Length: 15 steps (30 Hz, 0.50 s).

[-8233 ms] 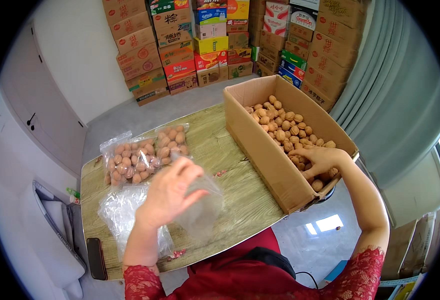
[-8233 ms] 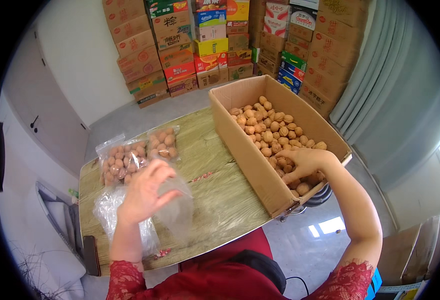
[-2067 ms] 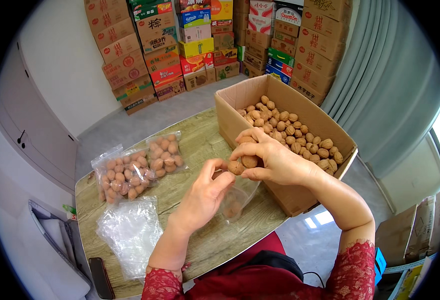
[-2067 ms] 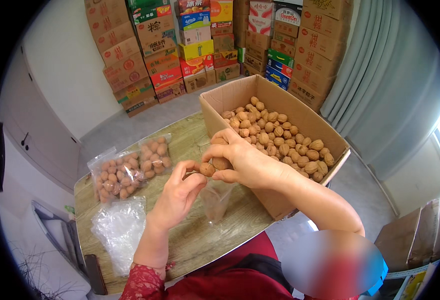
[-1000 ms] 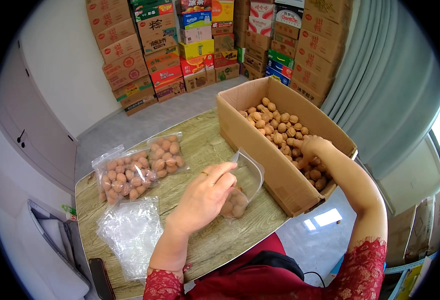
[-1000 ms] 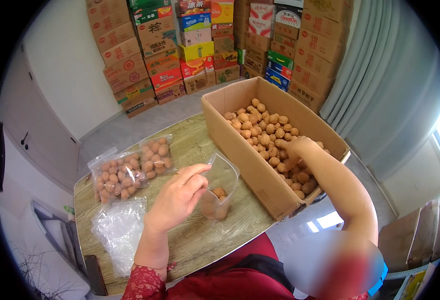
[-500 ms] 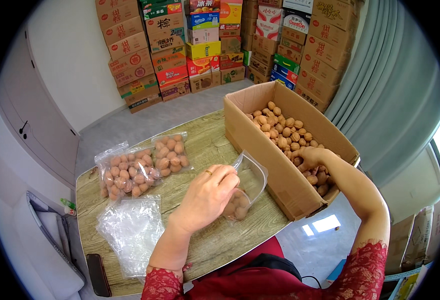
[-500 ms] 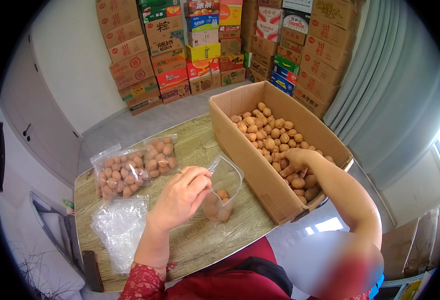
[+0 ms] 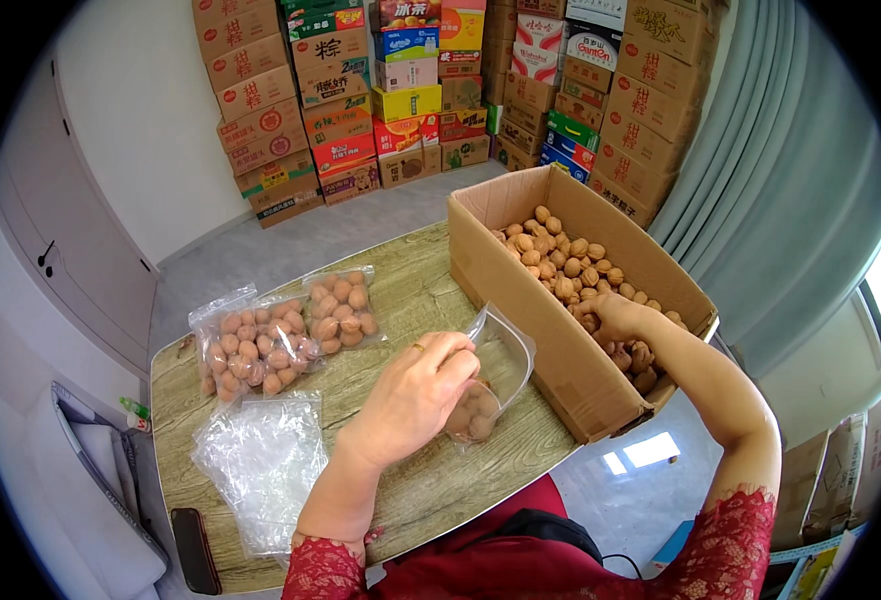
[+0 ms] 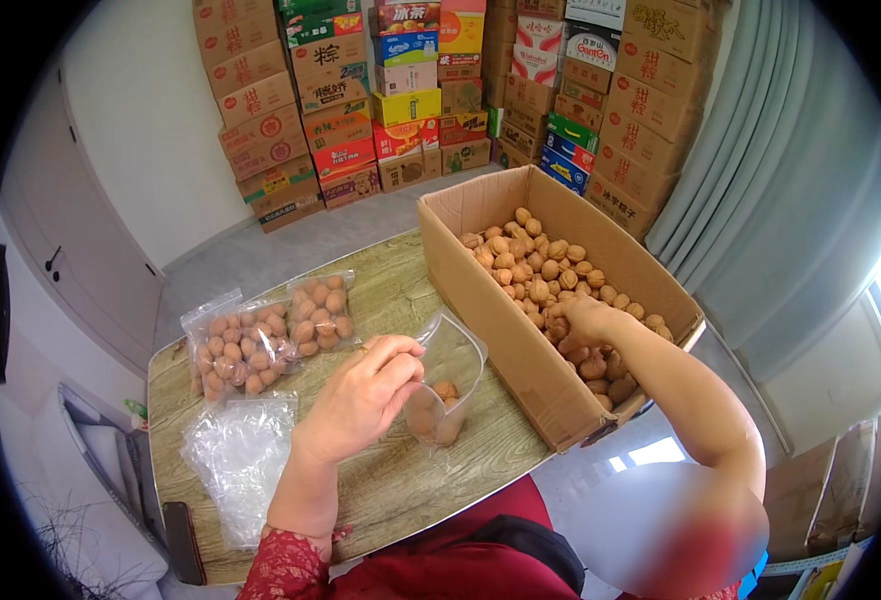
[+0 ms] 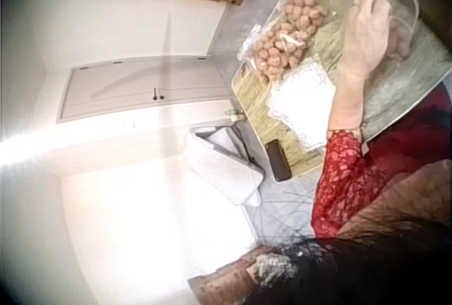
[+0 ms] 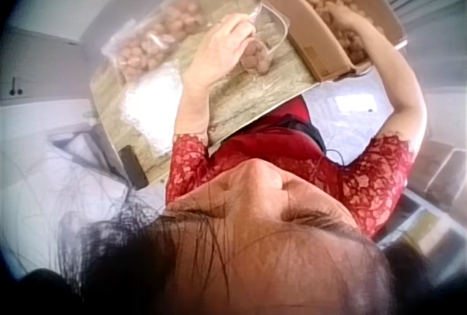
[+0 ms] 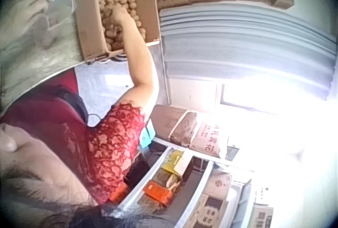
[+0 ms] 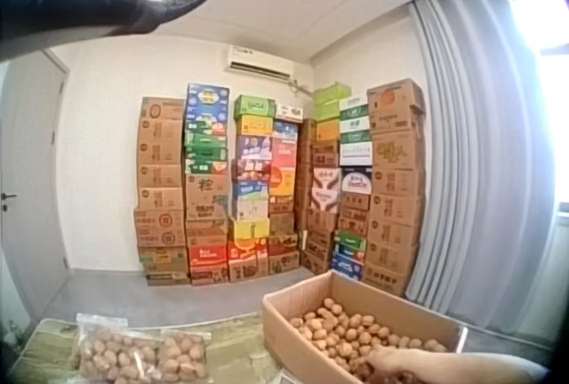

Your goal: The person places walnuts from a cardboard box into plastic bags by hand and seals the bags.

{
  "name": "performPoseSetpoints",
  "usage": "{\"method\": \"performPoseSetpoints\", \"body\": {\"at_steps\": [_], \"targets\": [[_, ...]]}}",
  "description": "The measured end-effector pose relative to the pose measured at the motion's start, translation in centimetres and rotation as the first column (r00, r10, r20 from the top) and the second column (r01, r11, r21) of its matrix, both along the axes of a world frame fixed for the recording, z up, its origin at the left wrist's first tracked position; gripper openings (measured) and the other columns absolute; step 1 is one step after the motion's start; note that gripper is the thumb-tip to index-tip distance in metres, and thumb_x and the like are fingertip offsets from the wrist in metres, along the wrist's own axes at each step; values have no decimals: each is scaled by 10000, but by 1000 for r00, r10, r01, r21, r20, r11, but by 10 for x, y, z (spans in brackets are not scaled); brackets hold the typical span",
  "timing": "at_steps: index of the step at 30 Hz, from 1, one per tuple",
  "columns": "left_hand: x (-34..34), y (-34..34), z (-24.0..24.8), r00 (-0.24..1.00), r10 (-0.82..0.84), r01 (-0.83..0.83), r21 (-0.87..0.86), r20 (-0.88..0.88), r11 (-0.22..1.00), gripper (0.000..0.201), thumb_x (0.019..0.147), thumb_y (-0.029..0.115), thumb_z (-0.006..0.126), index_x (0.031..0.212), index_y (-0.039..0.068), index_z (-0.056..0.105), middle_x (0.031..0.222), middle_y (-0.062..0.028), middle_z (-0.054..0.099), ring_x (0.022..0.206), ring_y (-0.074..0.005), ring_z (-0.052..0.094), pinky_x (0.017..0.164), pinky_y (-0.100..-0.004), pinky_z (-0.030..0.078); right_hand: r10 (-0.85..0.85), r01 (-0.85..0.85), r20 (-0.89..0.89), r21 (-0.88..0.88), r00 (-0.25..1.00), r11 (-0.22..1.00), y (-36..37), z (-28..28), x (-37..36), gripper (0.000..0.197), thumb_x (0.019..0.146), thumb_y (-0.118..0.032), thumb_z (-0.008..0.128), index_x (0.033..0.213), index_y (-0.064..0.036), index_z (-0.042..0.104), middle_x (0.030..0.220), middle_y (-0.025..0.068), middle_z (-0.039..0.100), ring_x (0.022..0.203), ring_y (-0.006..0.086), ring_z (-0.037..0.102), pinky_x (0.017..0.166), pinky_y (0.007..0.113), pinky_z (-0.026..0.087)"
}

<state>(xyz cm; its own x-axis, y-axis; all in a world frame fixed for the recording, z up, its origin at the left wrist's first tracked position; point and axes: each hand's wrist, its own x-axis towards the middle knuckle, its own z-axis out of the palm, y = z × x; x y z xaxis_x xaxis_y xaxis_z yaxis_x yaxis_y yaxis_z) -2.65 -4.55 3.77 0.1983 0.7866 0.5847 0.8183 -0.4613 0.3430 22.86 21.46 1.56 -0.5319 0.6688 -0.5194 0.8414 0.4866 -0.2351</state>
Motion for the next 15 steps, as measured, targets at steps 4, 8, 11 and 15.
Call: {"method": "performPoseSetpoints", "body": {"at_steps": [4,8,11,15], "targets": [[1,-1,0,1000,-1,1,-30,18,1000,125,847,15,697,910,16,588,1164,-131,613,962,-323,653,800,-390,537,90,-88,-65,37,994,995,-15,6,-11,462,732,-105,816,1167,-141,667,948,124,700,902,238,688,758,381,570],[1,-1,0,999,-4,6,-43,49,999,116,858,10,684,932,14,595,1188,-141,602,964,-329,657,807,-389,539,235,-233,0,108,972,966,-8,12,-8,471,752,-65,782,1203,-152,675,982,110,681,924,235,668,784,378,558],[0,0,-1,998,-3,8,-68,66,998,118,864,14,679,956,17,605,1211,-144,595,976,-331,659,811,-393,542,244,-121,-296,379,924,918,-13,46,-9,413,752,-74,791,1148,-127,685,1080,109,634,1017,238,625,821,394,546],[-1,-5,-2,996,32,-23,-103,87,994,116,876,16,670,977,18,615,1233,-155,582,1002,-345,656,827,-398,549,339,-54,-720,388,606,920,-66,93,-47,367,755,-100,822,1089,-91,671,1175,102,572,1106,223,576,835,338,542]]}}
